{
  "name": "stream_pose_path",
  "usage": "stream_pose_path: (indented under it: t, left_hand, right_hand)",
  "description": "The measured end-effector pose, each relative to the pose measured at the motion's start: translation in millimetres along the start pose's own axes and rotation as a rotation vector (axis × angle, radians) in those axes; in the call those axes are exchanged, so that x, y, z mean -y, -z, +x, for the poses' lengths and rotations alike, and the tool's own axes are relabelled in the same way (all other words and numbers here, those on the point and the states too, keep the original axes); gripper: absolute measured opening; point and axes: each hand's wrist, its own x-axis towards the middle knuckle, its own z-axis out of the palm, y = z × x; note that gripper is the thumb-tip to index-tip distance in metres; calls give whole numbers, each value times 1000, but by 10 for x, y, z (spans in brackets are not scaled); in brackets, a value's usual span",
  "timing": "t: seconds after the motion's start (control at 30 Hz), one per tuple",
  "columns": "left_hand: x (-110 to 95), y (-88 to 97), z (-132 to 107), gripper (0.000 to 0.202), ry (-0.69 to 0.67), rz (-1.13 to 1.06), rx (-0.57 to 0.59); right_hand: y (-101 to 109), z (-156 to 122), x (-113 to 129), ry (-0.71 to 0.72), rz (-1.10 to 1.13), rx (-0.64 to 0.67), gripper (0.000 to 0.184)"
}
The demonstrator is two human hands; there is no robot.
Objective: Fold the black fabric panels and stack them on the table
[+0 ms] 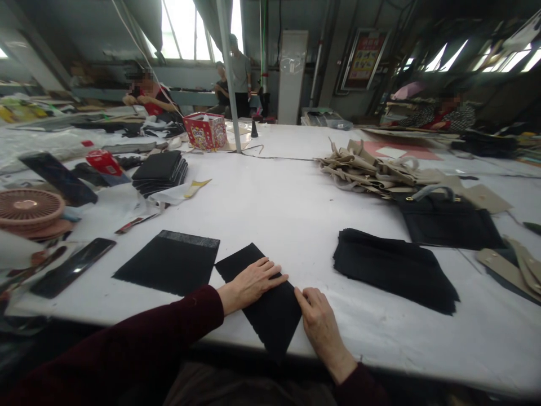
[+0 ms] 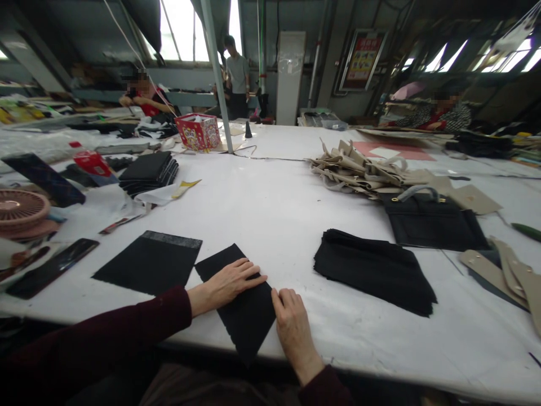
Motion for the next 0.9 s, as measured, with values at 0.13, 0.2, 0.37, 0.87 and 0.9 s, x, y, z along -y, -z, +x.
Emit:
stream_pose_path:
  t: [0.13,0.2,0.37,0.87,0.9]
  left_hand:
    - [-13,-41,22,44,-32,-28,-6]
    - [-26,-71,29,45,-31,-37,16]
    - [-84,-91,45,49,-16,-12,100]
    - [-219,-32,89,63,-28,102,117]
    - [-222,-30,88,63,-23,96,115]
  right_hand:
    - [28,-34,-10,-8,9,-8,35]
    - [44,-40,-9,-16,11,-2,34]
    - [89,-54,11,-38,0,26,33]
    - [318,-283,25,-150,49,65,29]
    - [343,-319,15,-157,61,67,29]
